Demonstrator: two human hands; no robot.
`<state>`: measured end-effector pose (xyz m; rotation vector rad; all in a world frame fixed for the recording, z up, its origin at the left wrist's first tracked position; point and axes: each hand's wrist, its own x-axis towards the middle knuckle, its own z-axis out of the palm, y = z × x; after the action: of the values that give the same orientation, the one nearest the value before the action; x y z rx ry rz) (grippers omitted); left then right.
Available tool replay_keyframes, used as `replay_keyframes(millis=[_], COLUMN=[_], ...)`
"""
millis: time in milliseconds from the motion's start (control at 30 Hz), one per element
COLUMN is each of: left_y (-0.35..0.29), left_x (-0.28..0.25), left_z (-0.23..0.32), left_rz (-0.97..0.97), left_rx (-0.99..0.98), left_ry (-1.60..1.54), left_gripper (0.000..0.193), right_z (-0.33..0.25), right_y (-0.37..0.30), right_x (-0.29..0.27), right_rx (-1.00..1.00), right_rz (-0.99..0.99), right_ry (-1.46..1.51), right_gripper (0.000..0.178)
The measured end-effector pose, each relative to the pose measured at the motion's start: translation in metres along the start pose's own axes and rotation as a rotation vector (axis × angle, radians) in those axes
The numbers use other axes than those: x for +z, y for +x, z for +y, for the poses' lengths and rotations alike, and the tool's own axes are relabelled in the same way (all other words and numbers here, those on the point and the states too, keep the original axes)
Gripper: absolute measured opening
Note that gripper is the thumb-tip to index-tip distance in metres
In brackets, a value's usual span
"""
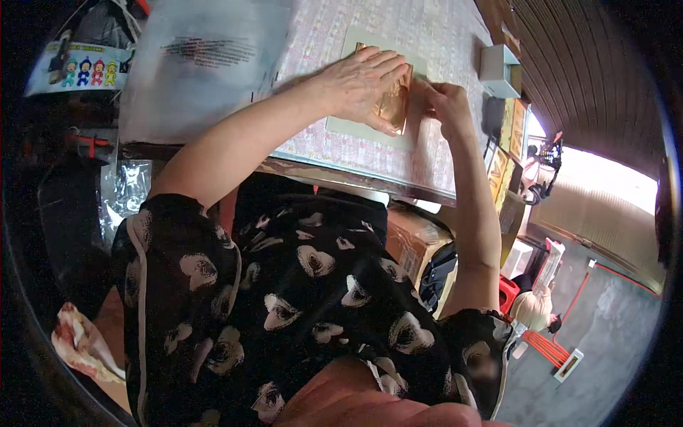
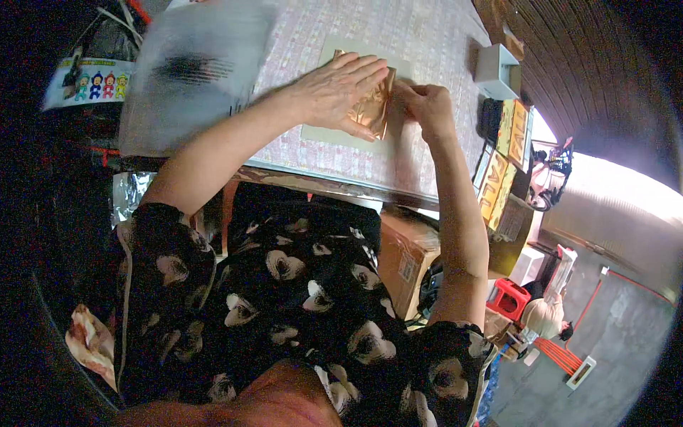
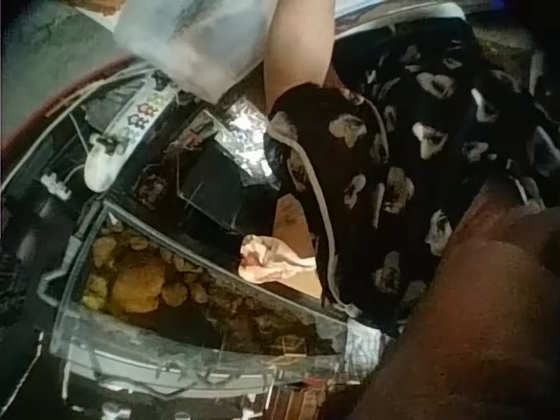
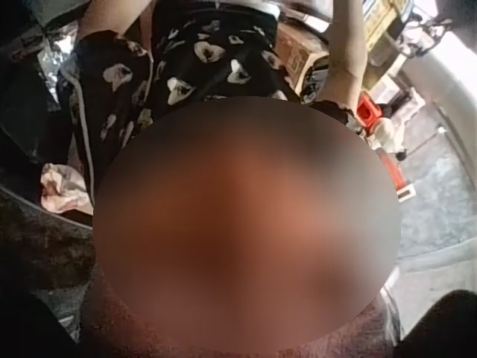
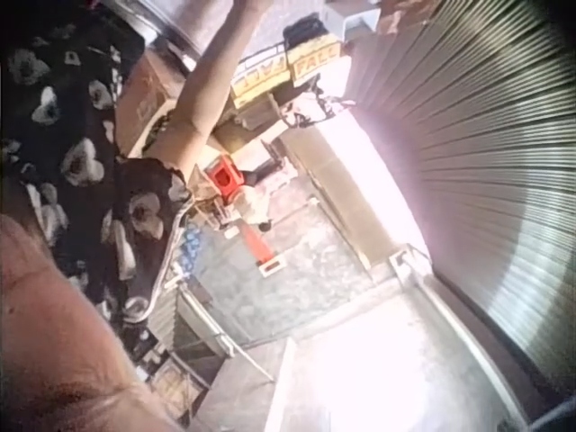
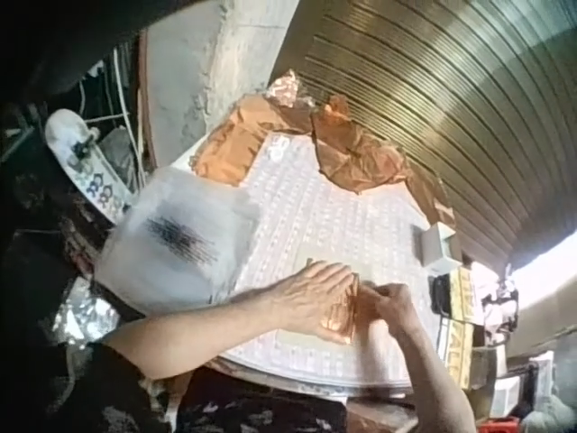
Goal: Packaging copper sheets into protective sleeves and preparing a metallic balloon.
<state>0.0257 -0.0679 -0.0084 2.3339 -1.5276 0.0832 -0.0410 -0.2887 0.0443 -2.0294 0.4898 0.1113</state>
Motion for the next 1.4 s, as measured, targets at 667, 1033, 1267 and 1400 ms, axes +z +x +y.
replay_keyframes(millis=[667,1033,1267,1400], left_y=[0.000,-0.001,0.021,0.035], left_x=[0.006,-0.011,-0.026,-0.063], left_z=[-0.001,-0.001,-0.005,-0.007], left_rz=[0.020,-0.055,0.006,0.264], left_rx=[-0.016,0.002,0.025,-0.208], left_ry=[-0.040,0.009,-0.127,-0.227], left_gripper=[0.123,0.127,0.115,0.088], right_z=[0.015,0.018,0.065,0.056], right_y=[0.006,0.006,0.021,0.003], right_x=[0.002,-0.002,-0.012,-0.038], right_rx=[0.203,0.169,0.098,0.137], right_rz=[-0.163,-0.266,-0.217,-0.251], right_ry=[0.317,0.416,0.561,0.747], right_gripper=[0.013,0.004,0.007,0.006])
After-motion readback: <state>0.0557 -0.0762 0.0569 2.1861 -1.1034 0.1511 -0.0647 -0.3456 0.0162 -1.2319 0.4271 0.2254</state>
